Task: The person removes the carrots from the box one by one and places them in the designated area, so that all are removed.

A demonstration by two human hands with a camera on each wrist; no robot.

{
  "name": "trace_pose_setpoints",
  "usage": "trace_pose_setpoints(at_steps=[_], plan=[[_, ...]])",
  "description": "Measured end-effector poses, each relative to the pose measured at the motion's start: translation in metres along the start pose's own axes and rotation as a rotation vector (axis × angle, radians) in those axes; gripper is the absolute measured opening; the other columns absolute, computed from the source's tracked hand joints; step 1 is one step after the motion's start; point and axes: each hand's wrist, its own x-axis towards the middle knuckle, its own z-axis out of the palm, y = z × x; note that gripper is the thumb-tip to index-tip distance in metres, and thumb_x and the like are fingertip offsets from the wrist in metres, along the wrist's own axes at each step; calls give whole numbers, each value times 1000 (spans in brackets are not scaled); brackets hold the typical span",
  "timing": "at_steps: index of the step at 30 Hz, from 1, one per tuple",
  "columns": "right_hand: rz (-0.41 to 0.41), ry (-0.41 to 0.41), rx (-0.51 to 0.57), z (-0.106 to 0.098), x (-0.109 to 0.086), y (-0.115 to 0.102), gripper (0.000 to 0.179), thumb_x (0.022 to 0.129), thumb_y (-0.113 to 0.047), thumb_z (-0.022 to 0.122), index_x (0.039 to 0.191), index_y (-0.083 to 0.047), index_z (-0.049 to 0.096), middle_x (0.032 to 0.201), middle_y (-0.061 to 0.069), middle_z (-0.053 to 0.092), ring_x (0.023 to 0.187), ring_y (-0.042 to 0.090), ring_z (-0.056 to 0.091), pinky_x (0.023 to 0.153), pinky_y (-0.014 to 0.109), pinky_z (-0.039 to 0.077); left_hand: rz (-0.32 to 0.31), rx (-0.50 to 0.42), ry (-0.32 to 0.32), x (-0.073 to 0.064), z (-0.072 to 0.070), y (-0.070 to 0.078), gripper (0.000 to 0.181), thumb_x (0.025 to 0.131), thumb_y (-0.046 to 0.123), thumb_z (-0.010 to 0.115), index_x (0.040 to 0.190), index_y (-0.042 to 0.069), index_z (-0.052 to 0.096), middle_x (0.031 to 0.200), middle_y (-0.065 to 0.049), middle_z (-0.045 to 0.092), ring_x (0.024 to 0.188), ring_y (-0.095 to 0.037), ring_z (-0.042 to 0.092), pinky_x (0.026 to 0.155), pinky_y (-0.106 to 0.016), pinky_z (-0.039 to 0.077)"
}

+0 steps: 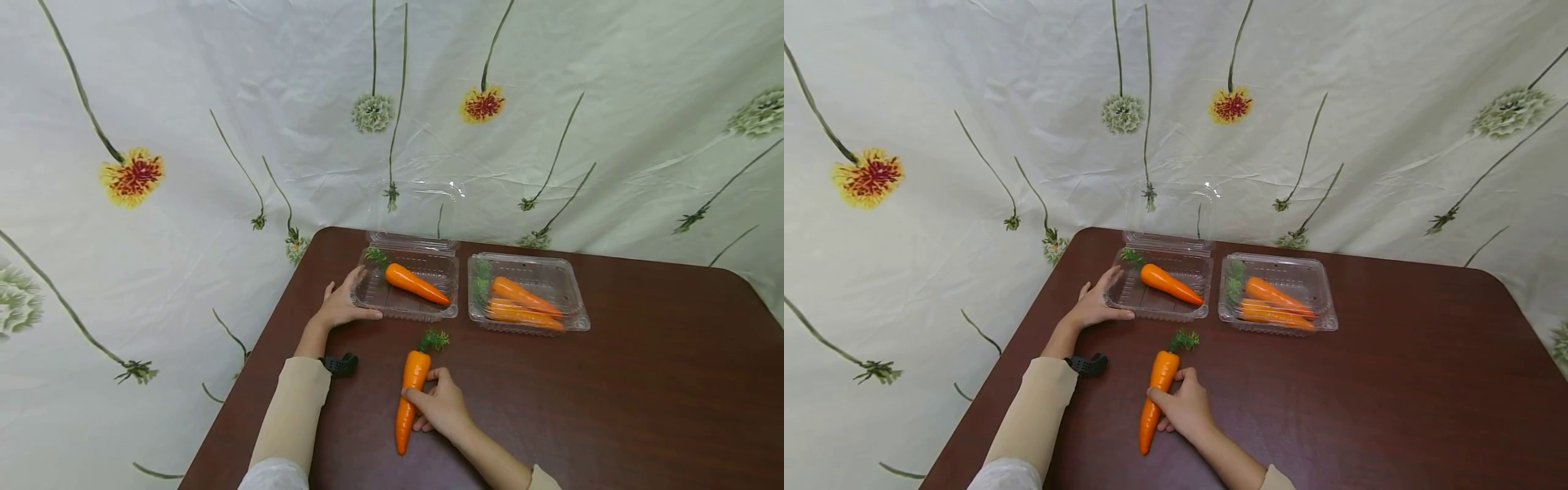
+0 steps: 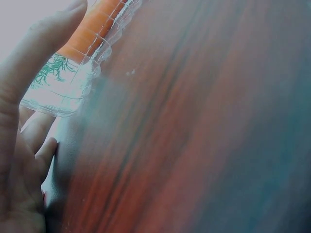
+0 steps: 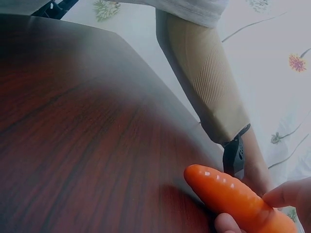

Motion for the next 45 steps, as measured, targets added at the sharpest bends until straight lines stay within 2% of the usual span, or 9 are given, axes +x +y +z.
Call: trace_pose_setpoints(at_steps=[9,15,21,28,36,41,45], plan=[[0,-21,-26,-10,1,-1,60,85,-28,72,121,8,41,64,8,57,44,19,62,42,31,52,-6,1,3,0,-2,1,120,70,57,82,158,15,11,159,-3,27,143,-26,27,113,-53,-12],[17,25,-113,-27,5,-8,60,85,-34,73,119,6,45,63,6,58,42,17,60,41,30,50,-4,-4,4,0,-4,1,121,69,59,81,158,14,11,159,-3,27,143,-26,27,113,-54,-12],[14,108,-165,-61,18,-39,49,87,-35,73,115,0,53,65,7,58,47,20,59,46,35,50,4,-14,5,0,-6,3,121,69,57,82,158,14,12,159,-4,27,143,-28,28,113,-55,-12],[-48,63,-147,-90,43,-81,43,92,-35,68,115,-2,55,74,13,62,63,29,65,58,38,54,-2,-7,3,-2,-7,4,121,70,57,82,158,13,11,159,-5,26,143,-29,28,113,-55,-11],[-89,-5,-165,-88,74,-108,40,93,-33,66,115,-2,55,79,14,64,67,28,67,56,31,53,7,-11,-7,-2,-4,4,120,71,56,82,158,14,11,159,-4,26,142,-29,29,114,-55,-6],[-105,-4,-177,-82,96,-118,37,93,-33,66,112,-2,56,84,19,65,69,33,66,59,39,56,1,-10,-5,-3,-3,3,121,70,59,81,158,15,11,159,-3,26,142,-27,30,114,-54,-4],[-84,20,-167,-79,112,-118,35,92,-33,66,109,-3,57,90,22,64,74,34,66,64,44,56,6,-25,-5,-4,-1,2,122,69,60,81,158,15,11,159,-4,26,142,-27,31,114,-55,-3]])
